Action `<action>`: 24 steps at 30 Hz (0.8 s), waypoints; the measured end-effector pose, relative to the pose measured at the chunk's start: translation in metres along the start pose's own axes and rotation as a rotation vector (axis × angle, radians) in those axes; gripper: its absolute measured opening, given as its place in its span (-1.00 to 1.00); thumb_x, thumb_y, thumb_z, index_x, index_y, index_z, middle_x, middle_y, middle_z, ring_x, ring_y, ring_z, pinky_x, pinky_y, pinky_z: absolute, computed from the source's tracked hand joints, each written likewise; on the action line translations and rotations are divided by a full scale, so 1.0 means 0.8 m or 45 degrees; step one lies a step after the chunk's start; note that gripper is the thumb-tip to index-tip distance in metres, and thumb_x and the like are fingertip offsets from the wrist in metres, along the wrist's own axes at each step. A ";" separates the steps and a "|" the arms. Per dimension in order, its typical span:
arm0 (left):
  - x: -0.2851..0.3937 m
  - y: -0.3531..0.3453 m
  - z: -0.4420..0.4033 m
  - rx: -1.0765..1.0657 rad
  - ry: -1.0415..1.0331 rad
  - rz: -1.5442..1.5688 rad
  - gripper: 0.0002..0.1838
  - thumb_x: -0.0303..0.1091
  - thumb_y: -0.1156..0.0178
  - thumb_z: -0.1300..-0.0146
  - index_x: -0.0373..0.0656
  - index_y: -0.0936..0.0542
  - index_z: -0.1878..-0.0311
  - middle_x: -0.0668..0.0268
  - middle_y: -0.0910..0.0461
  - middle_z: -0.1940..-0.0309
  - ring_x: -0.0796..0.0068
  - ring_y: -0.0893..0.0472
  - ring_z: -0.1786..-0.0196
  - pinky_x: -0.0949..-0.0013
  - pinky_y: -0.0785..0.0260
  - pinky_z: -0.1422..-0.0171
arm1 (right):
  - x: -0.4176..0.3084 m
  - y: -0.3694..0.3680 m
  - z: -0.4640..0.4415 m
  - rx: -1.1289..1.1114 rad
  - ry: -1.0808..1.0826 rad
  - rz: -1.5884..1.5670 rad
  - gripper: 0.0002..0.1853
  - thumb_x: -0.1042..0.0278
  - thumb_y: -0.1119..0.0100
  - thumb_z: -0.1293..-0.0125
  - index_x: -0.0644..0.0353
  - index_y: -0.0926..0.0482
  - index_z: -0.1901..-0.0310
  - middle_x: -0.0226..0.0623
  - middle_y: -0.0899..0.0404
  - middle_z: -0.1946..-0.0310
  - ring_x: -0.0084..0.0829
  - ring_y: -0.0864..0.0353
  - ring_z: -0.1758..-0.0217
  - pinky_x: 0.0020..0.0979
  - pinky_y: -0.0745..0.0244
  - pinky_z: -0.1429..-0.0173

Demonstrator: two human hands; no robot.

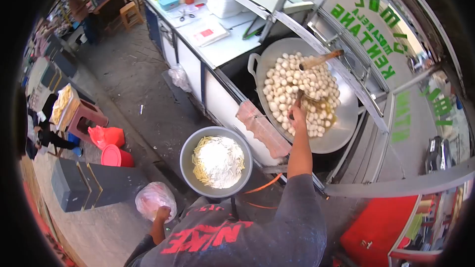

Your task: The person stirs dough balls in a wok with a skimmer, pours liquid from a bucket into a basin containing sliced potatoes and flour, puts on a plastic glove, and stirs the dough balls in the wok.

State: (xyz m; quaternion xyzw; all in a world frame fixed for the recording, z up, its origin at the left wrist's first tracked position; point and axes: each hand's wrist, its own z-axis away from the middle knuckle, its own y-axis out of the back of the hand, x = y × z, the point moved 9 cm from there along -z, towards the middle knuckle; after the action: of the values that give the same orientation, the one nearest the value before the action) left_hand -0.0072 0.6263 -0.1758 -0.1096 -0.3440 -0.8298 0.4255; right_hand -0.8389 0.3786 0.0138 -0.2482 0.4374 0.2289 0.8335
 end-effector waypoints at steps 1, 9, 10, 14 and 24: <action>0.008 -0.004 -0.031 0.061 -0.237 -0.224 -0.67 -0.21 -0.07 -0.14 -0.33 -0.64 0.30 0.02 -0.65 0.45 0.19 -0.67 0.32 0.23 -0.48 0.20 | -0.006 -0.007 0.010 -0.047 0.031 -0.012 -0.84 0.66 -0.04 -0.03 0.20 -0.35 0.36 -0.34 -0.34 0.66 -0.52 -0.33 0.68 -0.51 -0.24 0.66; 0.237 0.016 -0.041 0.148 -0.527 -0.135 -0.68 -0.22 -0.10 -0.09 -0.23 -0.66 0.19 0.04 -0.66 0.27 0.10 -0.65 0.13 0.20 -0.47 -0.02 | -0.045 -0.018 0.177 -0.140 0.482 0.488 -0.47 0.66 0.01 -0.08 0.22 -0.34 -0.16 -0.38 -0.37 0.60 -0.58 -0.30 0.74 -0.51 -0.18 0.73; 0.250 0.019 -0.045 0.129 -0.591 -0.146 -0.67 -0.23 -0.10 -0.09 -0.23 -0.66 0.18 0.04 -0.66 0.27 0.11 -0.65 0.12 0.21 -0.47 -0.03 | -0.047 -0.015 0.201 -0.101 0.535 0.586 -0.44 0.67 0.01 -0.08 0.22 -0.33 -0.19 -0.37 -0.39 0.59 -0.57 -0.30 0.75 -0.50 -0.18 0.73; 0.252 -0.003 -0.057 -0.023 -0.583 -0.233 -0.67 -0.23 -0.09 -0.09 -0.21 -0.66 0.17 0.03 -0.66 0.25 0.11 -0.65 0.11 0.22 -0.46 -0.04 | -0.066 0.005 0.278 0.268 0.813 1.367 -0.42 0.55 -0.08 -0.01 0.21 -0.39 -0.18 -0.05 -0.60 0.22 0.00 -0.56 0.14 -0.23 -0.42 0.02; 0.143 -0.056 -0.151 -0.238 -0.789 -0.759 -0.69 -0.19 -0.08 -0.03 -0.20 -0.68 0.35 -0.02 -0.65 0.31 0.08 -0.65 0.15 0.19 -0.46 -0.03 | -0.112 0.166 0.367 0.788 0.564 2.177 -0.17 0.47 -0.28 0.04 -0.13 -0.19 -0.34 -0.07 -0.43 0.08 -0.04 -0.57 0.06 -0.10 -0.53 0.07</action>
State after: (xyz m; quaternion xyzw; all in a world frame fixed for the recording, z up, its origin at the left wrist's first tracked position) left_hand -0.0993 0.4916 -0.2321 -0.2875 -0.3954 -0.8718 0.0324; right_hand -0.7838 0.6466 0.2064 0.3528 0.6619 0.5849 0.3087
